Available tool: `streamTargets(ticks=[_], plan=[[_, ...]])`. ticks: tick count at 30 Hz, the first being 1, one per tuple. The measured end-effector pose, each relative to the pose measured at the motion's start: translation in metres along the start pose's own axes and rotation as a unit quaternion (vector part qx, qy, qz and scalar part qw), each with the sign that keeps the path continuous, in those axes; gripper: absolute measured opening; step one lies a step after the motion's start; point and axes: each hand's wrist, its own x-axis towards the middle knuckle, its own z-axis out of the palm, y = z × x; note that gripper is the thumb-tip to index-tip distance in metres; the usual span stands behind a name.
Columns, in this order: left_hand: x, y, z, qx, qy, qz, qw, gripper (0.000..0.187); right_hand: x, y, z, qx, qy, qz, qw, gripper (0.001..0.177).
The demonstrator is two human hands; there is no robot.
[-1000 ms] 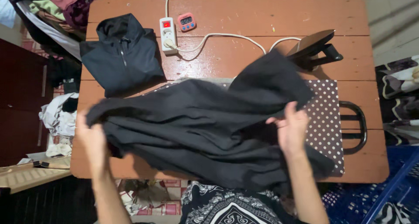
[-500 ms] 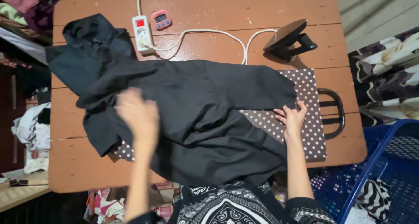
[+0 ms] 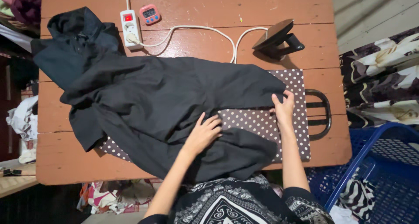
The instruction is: The person folds a black jacket on a polka-dotted ironing board, then irons a black shirt. They smooth the fabric with their hands, use an electric iron to press the shirt, and place the finished jacket aside.
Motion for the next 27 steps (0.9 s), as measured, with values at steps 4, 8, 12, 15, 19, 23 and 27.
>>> streamTargets(ticks=[4, 8, 12, 15, 19, 23, 27], plan=[[-0.045, -0.020, -0.029, -0.039, -0.034, -0.083, 0.995, 0.036, -0.028, -0.004, -0.015, -0.001, -0.034, -0.024, 0.999, 0.060], [-0.101, -0.009, -0.064, 0.015, -0.140, -0.327, 0.934, 0.044, -0.066, 0.005, -0.030, -0.061, -0.075, 0.015, 0.995, 0.076], [-0.114, 0.014, -0.084, 0.001, -0.341, -0.420, 0.841, 0.048, -0.084, 0.016, -0.042, -0.023, -0.120, 0.021, 0.992, 0.079], [-0.086, 0.026, -0.091, -0.135, -0.152, -0.327, 0.923, 0.035, -0.075, 0.012, -0.038, 0.050, -0.116, 0.023, 0.992, 0.073], [-0.024, 0.029, -0.076, -0.190, -0.013, -0.301, 0.934, 0.026, -0.061, -0.008, -0.019, -0.161, -0.058, -0.013, 0.985, 0.069], [0.036, -0.017, -0.040, 0.030, 0.094, -0.212, 0.972, 0.051, -0.068, -0.028, -0.012, -0.239, -0.025, -0.138, 0.961, 0.057], [0.019, -0.062, -0.016, 0.142, 0.101, -0.356, 0.918, 0.060, -0.079, -0.032, -0.027, -0.269, -0.005, -0.180, 0.946, 0.041]])
